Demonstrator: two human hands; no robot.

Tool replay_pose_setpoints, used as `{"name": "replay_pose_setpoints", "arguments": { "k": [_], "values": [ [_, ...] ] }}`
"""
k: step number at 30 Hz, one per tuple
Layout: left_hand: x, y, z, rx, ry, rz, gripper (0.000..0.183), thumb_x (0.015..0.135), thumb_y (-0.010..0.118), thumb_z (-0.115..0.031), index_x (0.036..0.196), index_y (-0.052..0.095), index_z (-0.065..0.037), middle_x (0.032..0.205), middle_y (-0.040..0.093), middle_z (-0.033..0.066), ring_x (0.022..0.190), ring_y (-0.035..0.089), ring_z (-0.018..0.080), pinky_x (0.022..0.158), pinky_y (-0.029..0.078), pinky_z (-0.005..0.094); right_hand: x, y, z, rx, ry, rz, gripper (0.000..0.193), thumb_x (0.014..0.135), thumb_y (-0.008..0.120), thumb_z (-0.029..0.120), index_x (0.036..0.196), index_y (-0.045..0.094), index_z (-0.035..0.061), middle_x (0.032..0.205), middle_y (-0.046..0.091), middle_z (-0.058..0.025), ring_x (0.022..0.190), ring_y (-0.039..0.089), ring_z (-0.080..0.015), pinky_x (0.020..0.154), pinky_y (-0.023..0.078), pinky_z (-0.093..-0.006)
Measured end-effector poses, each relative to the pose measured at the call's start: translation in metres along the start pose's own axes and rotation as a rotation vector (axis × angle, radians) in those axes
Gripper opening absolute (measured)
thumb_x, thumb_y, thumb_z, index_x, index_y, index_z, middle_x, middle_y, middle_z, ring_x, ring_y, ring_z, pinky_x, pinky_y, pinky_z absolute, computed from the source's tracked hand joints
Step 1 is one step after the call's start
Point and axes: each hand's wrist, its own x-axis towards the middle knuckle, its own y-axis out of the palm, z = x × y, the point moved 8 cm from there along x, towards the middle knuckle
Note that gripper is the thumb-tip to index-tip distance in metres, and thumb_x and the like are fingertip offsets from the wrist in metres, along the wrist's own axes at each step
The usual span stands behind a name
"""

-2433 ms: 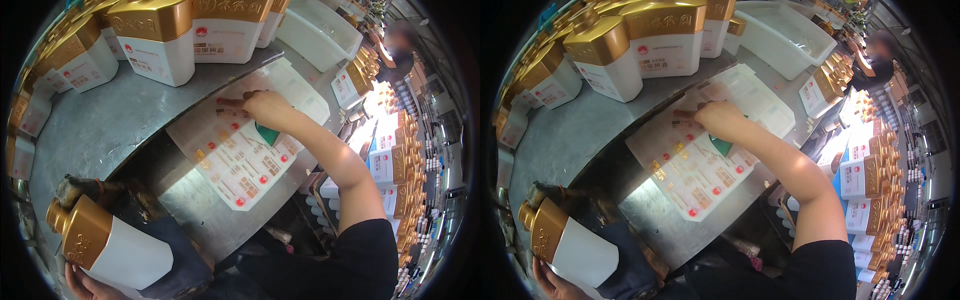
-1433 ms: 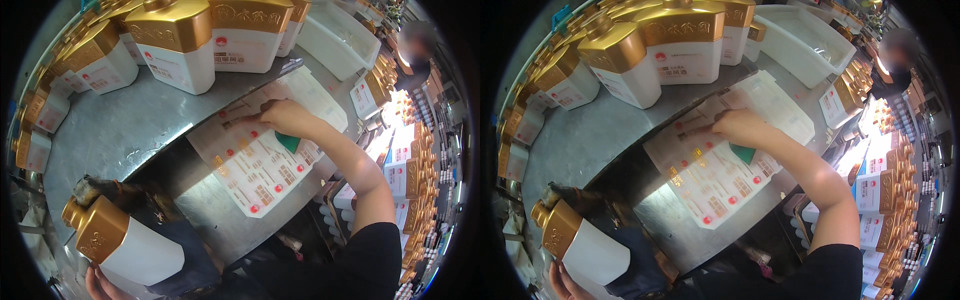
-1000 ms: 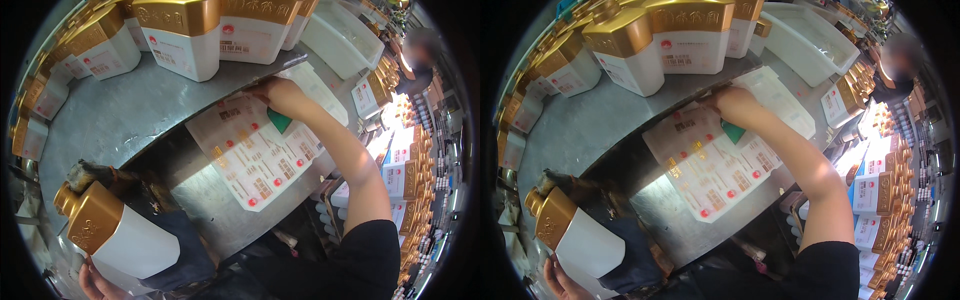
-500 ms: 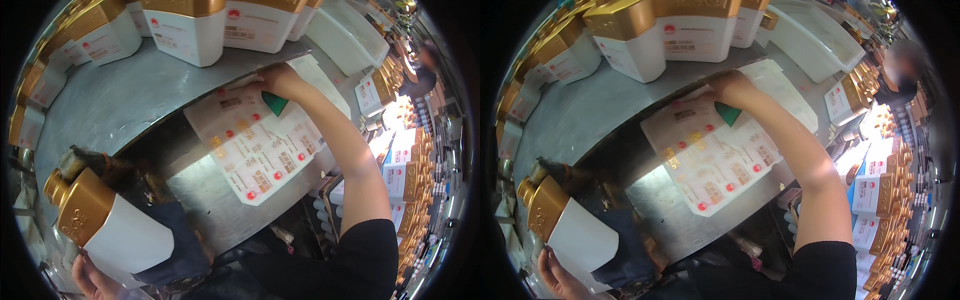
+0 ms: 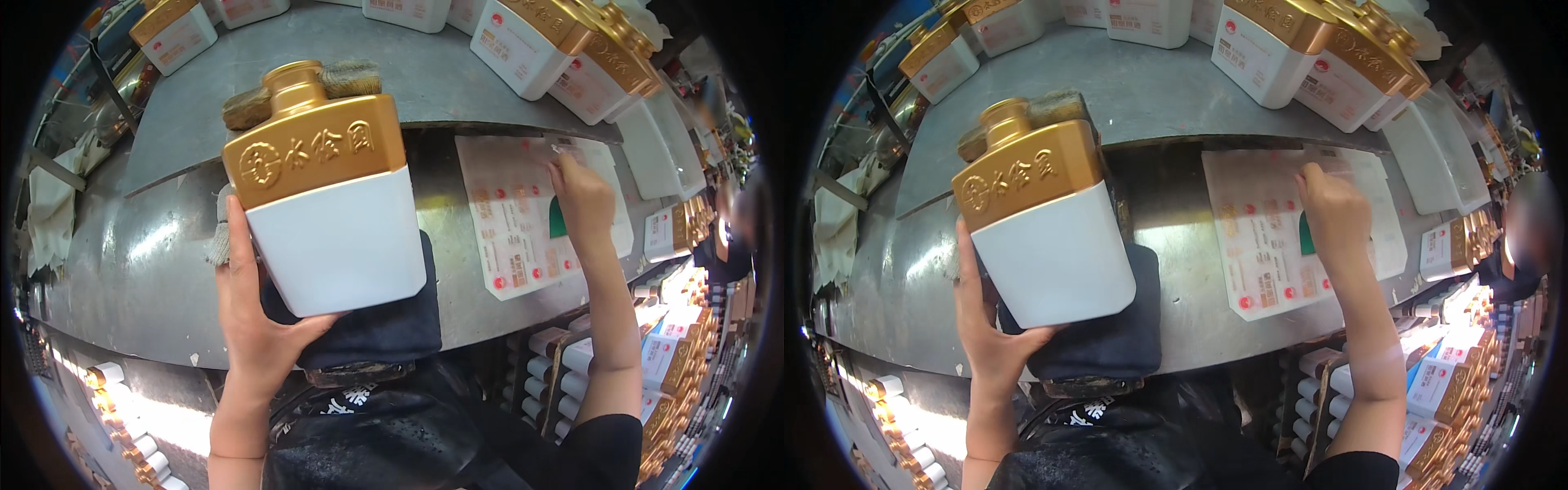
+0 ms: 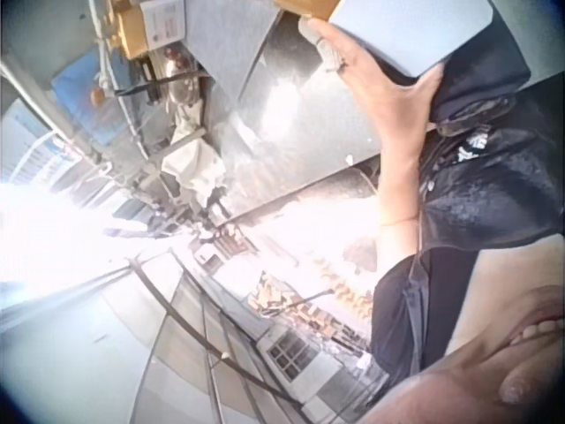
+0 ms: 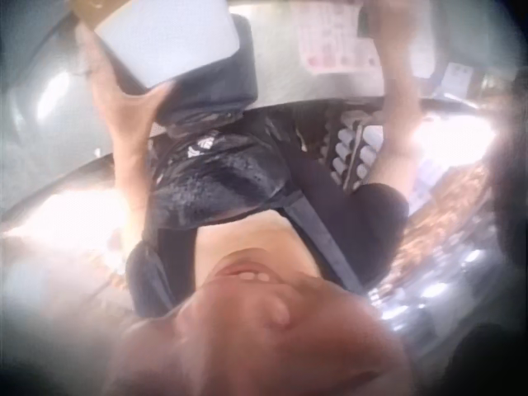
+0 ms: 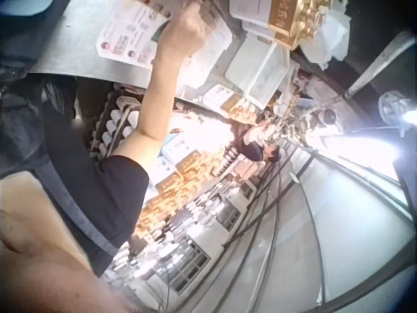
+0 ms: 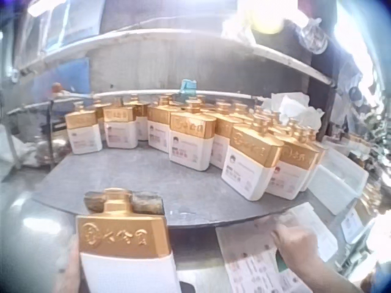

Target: The person applies white labels to gold and white bottles on a metal workbench. They use a green plastic scraper to smooth the labels and remove air bubbles, then place the finished bottles into a white plastic bin.

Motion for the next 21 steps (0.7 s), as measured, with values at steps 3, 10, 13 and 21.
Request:
{"name": "replay_pose_setpoints", "arguments": {
  "k": [3, 10, 13, 21],
  "values": [
    [-0.005, -0.009, 0.007, -0.03, 0.05, -0.003, 0.118, 0.056, 0.09, -0.007, 0.151, 0.021, 0.003, 0.137, 0.047, 0.0166, 0.111, 0.053, 0.0281, 0.094, 0.048, 0.0338, -0.002, -0.089, 0.033, 0.401, -0.016, -0.052, 0.007, 0.086, 0.068, 0.011, 0.087, 0.066, 0.0039, 0.072, 0.067, -0.0083, 0.061, 0.066, -0.0164, 0.057, 0.05, -0.0272],
    [-0.003, -0.008, 0.015, -0.032, 0.049, 0.018, 0.117, 0.059, 0.089, -0.01, 0.153, 0.02, -0.006, 0.129, 0.052, 0.0165, 0.109, 0.054, 0.0311, 0.095, 0.044, 0.0374, 0.021, -0.171, 0.124, 1.553, 0.203, 0.372, 0.012, 0.082, 0.069, 0.006, 0.079, 0.064, -0.0046, 0.064, 0.064, -0.0075, 0.054, 0.062, -0.0105, 0.05, 0.048, -0.0202],
    [-0.003, -0.01, 0.009, -0.134, 0.071, 0.09, 0.118, 0.062, 0.089, -0.019, 0.154, 0.017, -0.007, 0.127, 0.051, 0.0187, 0.111, 0.053, 0.0324, 0.096, 0.044, 0.0387, 0.033, -0.159, 0.162, 1.674, 0.155, 0.551, 0.013, 0.085, 0.069, 0.008, 0.082, 0.065, -0.0042, 0.064, 0.065, -0.0063, 0.054, 0.062, -0.0087, 0.051, 0.048, -0.0193],
    [0.011, -0.004, 0.01, -0.445, -0.018, 0.072, 0.099, 0.082, 0.074, -0.029, 0.154, 0.01, -0.004, 0.147, 0.027, 0.0206, 0.134, 0.033, 0.0333, 0.108, 0.035, 0.0465, 0.028, -0.113, 0.175, 1.083, 0.02, 0.412, 0.014, 0.087, 0.07, 0.01, 0.087, 0.061, -0.0007, 0.063, 0.061, 0.0, 0.058, 0.056, -0.0027, 0.053, 0.042, -0.0192]
  ]
}}
